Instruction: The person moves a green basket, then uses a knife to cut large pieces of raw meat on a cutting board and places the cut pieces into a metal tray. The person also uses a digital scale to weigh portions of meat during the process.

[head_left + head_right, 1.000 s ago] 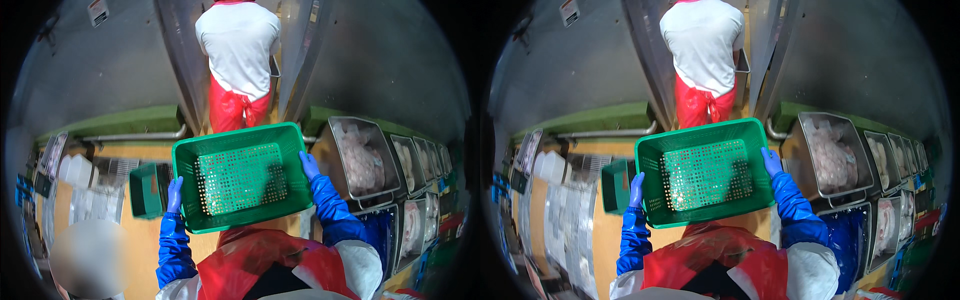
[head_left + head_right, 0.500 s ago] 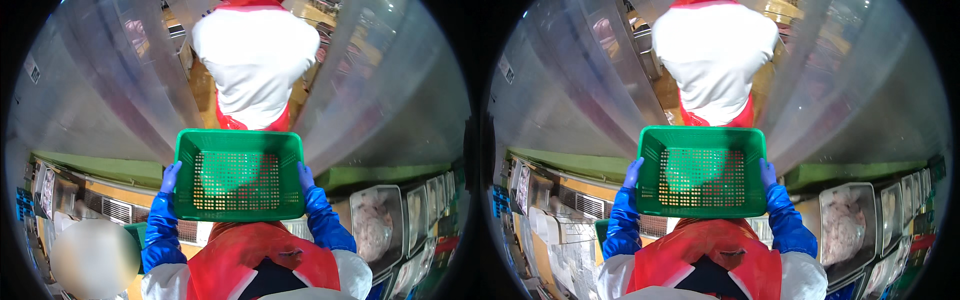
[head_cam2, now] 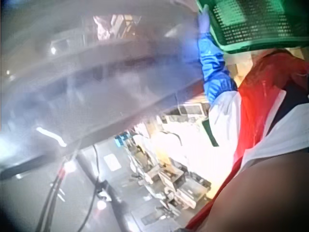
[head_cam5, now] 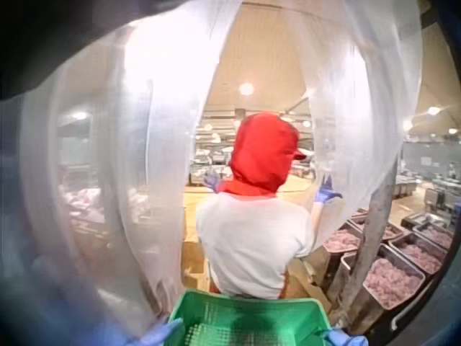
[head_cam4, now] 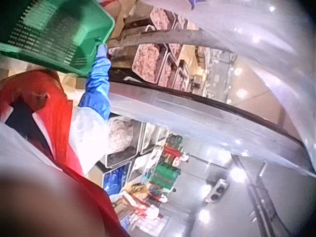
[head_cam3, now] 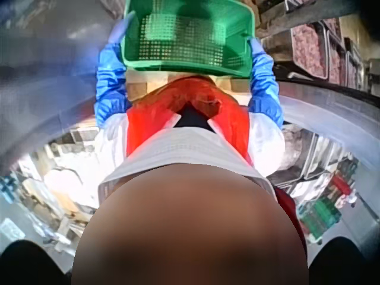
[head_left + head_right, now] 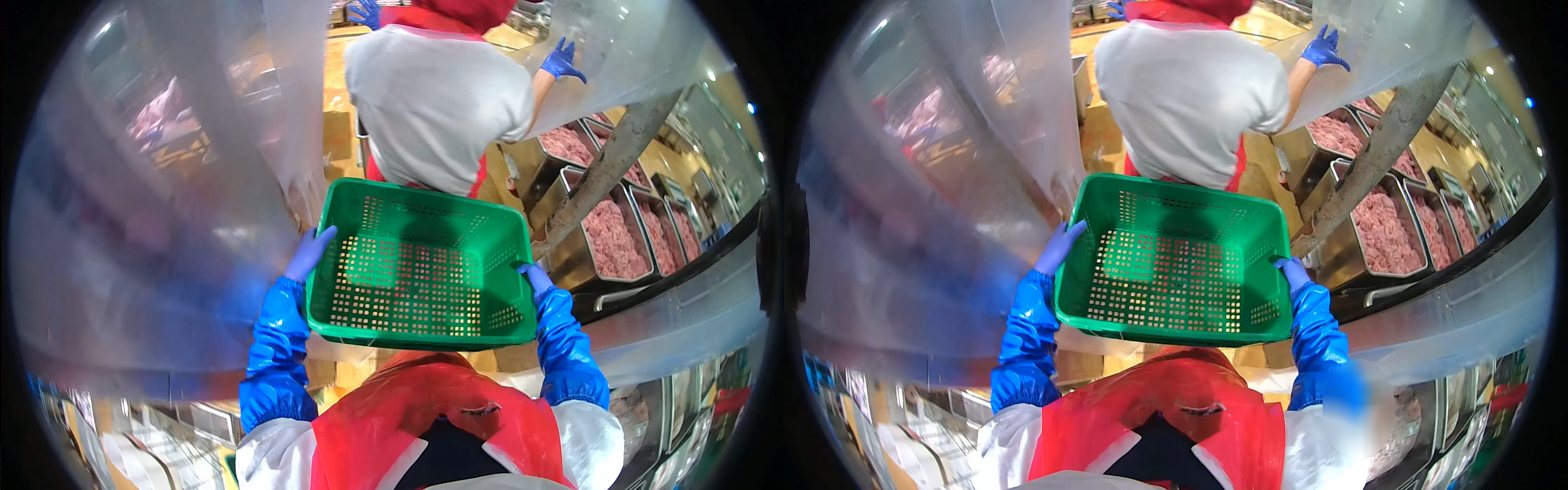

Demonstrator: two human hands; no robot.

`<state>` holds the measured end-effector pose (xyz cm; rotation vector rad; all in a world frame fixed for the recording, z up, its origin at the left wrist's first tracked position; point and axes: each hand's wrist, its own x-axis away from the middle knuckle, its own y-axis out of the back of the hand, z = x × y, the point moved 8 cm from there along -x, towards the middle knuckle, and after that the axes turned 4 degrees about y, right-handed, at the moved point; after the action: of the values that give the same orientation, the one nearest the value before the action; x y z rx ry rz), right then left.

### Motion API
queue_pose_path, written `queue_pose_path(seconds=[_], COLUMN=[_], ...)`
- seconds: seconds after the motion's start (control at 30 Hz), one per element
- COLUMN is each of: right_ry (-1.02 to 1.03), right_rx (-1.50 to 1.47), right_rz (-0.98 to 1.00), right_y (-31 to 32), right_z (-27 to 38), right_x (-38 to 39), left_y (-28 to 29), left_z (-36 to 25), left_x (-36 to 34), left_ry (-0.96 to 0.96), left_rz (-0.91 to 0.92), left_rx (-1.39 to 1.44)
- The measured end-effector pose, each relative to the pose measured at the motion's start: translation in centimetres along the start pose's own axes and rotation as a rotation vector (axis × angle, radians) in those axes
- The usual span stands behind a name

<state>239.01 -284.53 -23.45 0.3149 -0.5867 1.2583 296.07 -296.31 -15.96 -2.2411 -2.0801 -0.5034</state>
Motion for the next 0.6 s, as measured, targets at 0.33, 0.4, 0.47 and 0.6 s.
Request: queue_pose_path(seconds=[0.33, 0.4, 0.47, 0.6], right_ry=[0.223, 0.436, 0.474, 0.573], right_rx=[0.238, 0.336, 0.450, 0.597], right_rz=[0.235, 0.130, 0.100, 0.075], right_y=[-17.7, -18.0, -18.8, -21.8], right_z=[10.5, 14.5, 16.9, 26.5], right_x=[-9.9, -10.5, -10.4, -14.3], left_y=[0.7, 1.9, -2.0, -8.7], left_z=[-33.3, -34.5, -34.5, -39.4], left_x=[-11.7, -15.1, -14.8, -15.6], left_ry=[-0.978, -0.908, -0.956, -1.114], left_rz=[-0.494, -0.491, -0.386, -0.435], left_rx=[-0.604, -0.346, -0.217, -0.301])
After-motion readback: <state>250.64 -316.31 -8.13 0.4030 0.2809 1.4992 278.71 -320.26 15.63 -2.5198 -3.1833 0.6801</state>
